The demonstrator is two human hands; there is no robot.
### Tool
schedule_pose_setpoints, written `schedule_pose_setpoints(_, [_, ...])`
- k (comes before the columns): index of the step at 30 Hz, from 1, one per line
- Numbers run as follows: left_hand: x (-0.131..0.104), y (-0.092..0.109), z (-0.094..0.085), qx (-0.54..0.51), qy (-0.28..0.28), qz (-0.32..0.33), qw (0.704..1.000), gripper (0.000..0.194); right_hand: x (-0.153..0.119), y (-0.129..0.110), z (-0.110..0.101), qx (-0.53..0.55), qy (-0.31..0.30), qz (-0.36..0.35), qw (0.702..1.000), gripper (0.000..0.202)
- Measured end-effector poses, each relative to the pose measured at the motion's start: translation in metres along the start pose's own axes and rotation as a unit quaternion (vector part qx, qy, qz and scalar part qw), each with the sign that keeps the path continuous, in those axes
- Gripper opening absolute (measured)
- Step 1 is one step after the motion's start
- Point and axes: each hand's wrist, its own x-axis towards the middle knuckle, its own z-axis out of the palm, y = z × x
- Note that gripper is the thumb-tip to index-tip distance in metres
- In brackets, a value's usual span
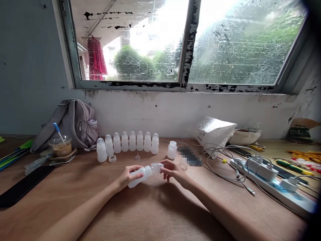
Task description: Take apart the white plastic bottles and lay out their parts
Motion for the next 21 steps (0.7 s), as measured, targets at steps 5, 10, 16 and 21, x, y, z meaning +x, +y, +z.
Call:
schedule_pose_setpoints(5, [0.000, -0.001, -0.001, -0.008, -0.018, 0.003, 1.000, 0.041, -0.004, 0.004, 0.007, 0.003, -0.020, 0.014, 1.000, 0.038])
schedule_pose_setpoints(10, [-0.002, 0.000, 0.000, -0.009, -0.040, 0.002, 0.999, 0.043, -0.007, 0.005, 0.011, 0.009, -0.019, 0.016, 1.000, 0.039])
schedule_pose_setpoints(16, [-0.004, 0.003, 0.000, 0.004, -0.052, -0.001, 0.999, 0.042, -0.008, 0.011, 0.013, 0.021, -0.030, 0.013, 0.999, 0.039])
schedule_pose_setpoints(21, [-0.004, 0.001, 0.002, 0.057, -0.043, 0.042, 0.997, 0.039, -0.010, 0.014, 0.016, 0.041, -0.034, 0.027, 0.998, 0.040])
